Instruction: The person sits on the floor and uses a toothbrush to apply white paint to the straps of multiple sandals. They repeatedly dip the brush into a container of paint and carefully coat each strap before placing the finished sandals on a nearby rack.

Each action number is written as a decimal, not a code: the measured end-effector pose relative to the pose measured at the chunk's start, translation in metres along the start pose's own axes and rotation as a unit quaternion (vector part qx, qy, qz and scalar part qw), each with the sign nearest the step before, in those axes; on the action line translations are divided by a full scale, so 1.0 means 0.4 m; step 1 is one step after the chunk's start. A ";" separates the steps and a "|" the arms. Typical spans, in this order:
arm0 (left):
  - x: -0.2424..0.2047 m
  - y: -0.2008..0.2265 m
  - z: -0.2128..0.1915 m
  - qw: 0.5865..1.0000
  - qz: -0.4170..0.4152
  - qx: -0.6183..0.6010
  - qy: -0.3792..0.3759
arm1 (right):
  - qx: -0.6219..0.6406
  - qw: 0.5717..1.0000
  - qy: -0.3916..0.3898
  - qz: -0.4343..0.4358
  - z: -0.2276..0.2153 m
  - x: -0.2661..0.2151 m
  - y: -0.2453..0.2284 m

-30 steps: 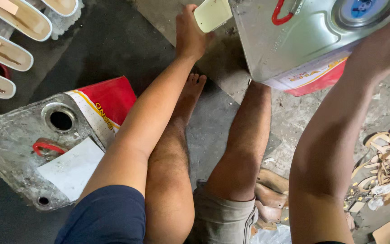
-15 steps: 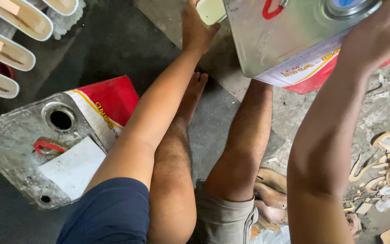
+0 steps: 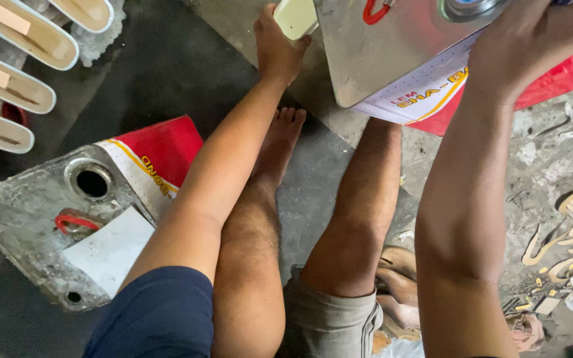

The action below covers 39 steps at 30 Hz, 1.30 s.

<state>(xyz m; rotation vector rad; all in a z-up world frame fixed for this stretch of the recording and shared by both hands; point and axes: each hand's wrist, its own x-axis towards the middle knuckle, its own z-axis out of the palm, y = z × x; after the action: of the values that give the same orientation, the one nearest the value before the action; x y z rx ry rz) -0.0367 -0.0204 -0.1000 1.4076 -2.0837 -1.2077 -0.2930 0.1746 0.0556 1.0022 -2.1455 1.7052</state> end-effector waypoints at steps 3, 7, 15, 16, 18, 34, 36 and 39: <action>0.008 -0.011 -0.001 1.000 -0.014 0.010 0.004 | -0.031 0.999 -0.012 0.013 0.023 -0.001 -0.036; 0.014 -0.009 0.002 0.999 -0.038 -0.004 0.004 | 0.029 0.999 -0.011 0.033 0.042 -0.017 -0.067; 0.005 -0.038 0.018 0.999 -0.041 -0.002 0.023 | 0.032 0.998 -0.039 0.043 0.039 -0.026 -0.051; 0.007 -0.044 0.020 0.999 -0.037 -0.005 0.032 | 0.034 0.997 -0.035 0.053 0.036 -0.030 -0.051; 0.015 -0.056 0.019 0.999 -0.014 0.022 0.035 | 0.034 0.998 -0.030 0.050 0.038 -0.031 -0.051; -0.004 -0.062 -0.009 0.999 -0.023 0.032 -0.009 | -0.031 0.998 -0.045 -0.028 0.063 -0.013 -0.109; 0.018 -0.072 0.005 0.992 -0.116 -0.015 -0.038 | -0.054 0.996 -0.030 -0.066 0.070 -0.003 -0.110; 0.010 -0.128 0.037 0.996 -0.081 0.007 -0.019 | -0.115 0.991 -0.024 -0.063 0.054 -0.017 -0.102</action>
<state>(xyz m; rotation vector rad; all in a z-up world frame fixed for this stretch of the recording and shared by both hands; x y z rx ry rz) -0.0185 -0.0245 -0.1502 1.5987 -2.0387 -1.2952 -0.2575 0.1532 0.0768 1.0950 -2.1964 1.3536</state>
